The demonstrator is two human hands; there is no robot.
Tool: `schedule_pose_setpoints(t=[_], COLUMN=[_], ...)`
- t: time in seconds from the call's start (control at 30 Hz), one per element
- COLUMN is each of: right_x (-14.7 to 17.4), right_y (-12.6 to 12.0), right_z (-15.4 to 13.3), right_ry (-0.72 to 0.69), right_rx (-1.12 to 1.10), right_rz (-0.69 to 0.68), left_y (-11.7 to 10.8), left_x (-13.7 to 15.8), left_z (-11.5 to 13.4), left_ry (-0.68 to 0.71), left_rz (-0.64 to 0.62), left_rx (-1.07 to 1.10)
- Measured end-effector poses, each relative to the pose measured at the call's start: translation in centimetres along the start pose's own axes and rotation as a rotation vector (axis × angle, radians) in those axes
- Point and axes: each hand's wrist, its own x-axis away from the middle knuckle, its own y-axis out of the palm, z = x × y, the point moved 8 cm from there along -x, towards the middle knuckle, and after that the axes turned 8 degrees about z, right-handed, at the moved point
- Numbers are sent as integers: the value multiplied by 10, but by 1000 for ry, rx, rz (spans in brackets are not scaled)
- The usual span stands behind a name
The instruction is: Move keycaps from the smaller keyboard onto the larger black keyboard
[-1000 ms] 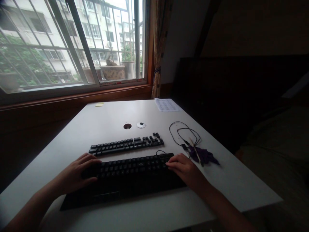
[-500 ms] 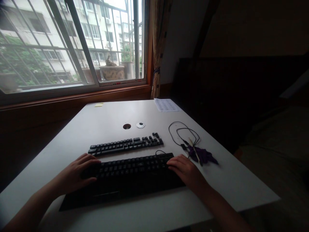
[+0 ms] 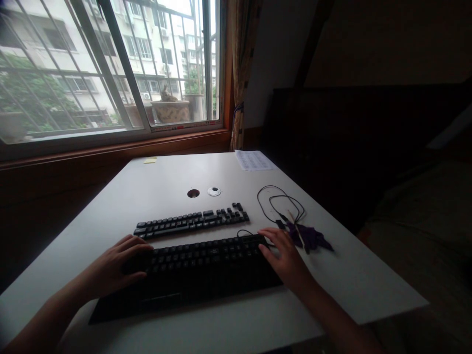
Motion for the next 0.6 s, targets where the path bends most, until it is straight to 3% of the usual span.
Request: schedule_pose_setpoints(t=[0.2,0.6], right_x=[11,14], right_y=[21,25], right_z=[11,16], right_ry=[102,180], right_rx=[-24,-61], right_rz=[-27,-87], left_y=[-1,-2], left_x=[0,0], left_z=[2,1], left_ry=[13,8], left_rz=[13,15], left_rx=[-5,-3])
